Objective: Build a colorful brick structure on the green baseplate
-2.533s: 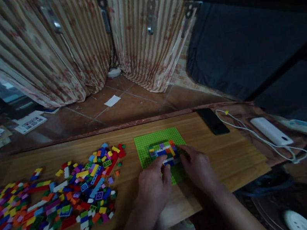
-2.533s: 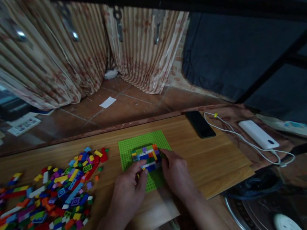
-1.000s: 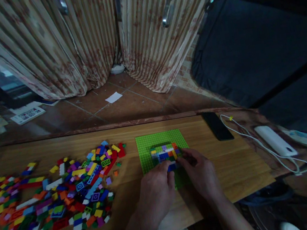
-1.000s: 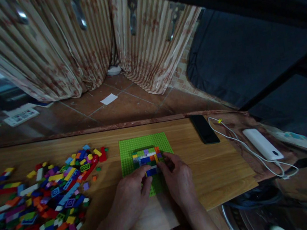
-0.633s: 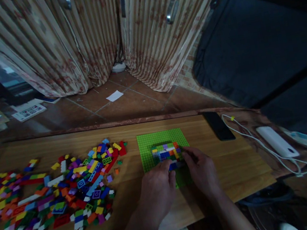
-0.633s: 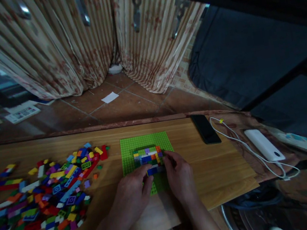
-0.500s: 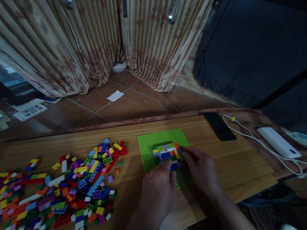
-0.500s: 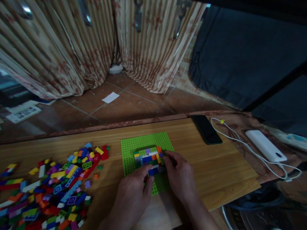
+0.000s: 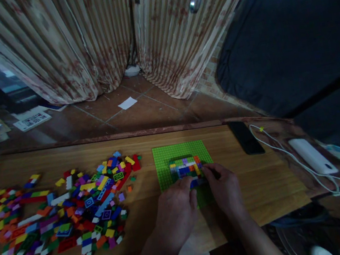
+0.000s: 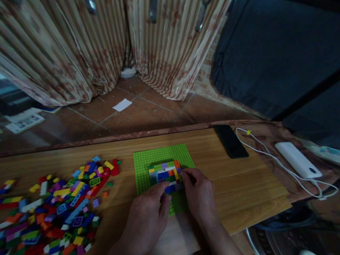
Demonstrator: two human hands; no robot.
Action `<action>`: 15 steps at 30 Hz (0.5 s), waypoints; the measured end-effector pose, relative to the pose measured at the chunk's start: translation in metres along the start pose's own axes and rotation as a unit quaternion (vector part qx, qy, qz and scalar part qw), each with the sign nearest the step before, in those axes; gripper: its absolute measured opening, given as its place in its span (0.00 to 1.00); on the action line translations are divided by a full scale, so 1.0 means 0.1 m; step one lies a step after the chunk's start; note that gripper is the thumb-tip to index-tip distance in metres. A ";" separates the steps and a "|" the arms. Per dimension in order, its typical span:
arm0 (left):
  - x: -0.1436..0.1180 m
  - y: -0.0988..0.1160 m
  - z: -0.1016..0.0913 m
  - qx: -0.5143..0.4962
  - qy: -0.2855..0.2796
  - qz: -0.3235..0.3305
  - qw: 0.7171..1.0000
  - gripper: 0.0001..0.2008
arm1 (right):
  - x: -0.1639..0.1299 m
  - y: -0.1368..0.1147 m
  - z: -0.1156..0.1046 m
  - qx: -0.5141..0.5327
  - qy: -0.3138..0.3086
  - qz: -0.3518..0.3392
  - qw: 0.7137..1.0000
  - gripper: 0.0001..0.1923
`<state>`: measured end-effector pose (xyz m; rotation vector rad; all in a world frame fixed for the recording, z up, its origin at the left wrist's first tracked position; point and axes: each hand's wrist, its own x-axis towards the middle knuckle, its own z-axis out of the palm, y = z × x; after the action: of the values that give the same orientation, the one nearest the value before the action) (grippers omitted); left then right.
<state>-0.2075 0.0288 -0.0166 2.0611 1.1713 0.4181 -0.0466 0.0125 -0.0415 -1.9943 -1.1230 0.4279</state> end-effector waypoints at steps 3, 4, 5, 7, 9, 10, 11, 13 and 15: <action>0.01 0.01 -0.01 -0.005 -0.006 0.000 1.000 0.15 | 0.00 -0.01 -0.01 0.004 -0.009 0.000 1.000 0.14; 0.01 0.01 -0.01 -0.004 -0.008 0.001 1.000 0.15 | 0.00 -0.02 -0.01 0.007 -0.012 -0.004 1.000 0.14; 0.01 0.01 -0.01 -0.003 -0.008 0.002 1.000 0.15 | 0.00 -0.02 0.00 0.009 -0.013 -0.010 1.000 0.14; 0.02 0.00 0.00 0.005 -0.002 0.003 1.000 0.15 | -0.01 -0.02 0.00 0.009 -0.013 -0.022 1.000 0.15; 0.01 -0.02 0.02 0.012 0.004 0.005 1.000 0.15 | -0.01 -0.02 0.01 0.007 -0.014 -0.028 0.999 0.16; 0.01 -0.03 0.03 0.013 0.008 0.006 1.000 0.15 | -0.01 -0.02 0.01 0.008 -0.017 -0.028 0.999 0.16; 0.00 -0.04 0.03 0.014 0.012 0.008 1.000 0.15 | -0.01 -0.01 0.01 0.009 -0.020 -0.026 0.999 0.17; -0.01 -0.05 0.05 0.020 0.018 0.012 1.000 0.14 | -0.01 -0.01 0.01 0.005 -0.022 -0.022 1.000 0.18; -0.03 -0.06 0.05 0.029 0.025 0.016 0.999 0.15 | -0.02 -0.01 0.00 0.003 -0.012 -0.024 1.000 0.21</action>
<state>-0.2101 0.0259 -0.0246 2.1331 1.1949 0.4581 -0.0480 0.0109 -0.0408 -1.9587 -1.1806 0.4309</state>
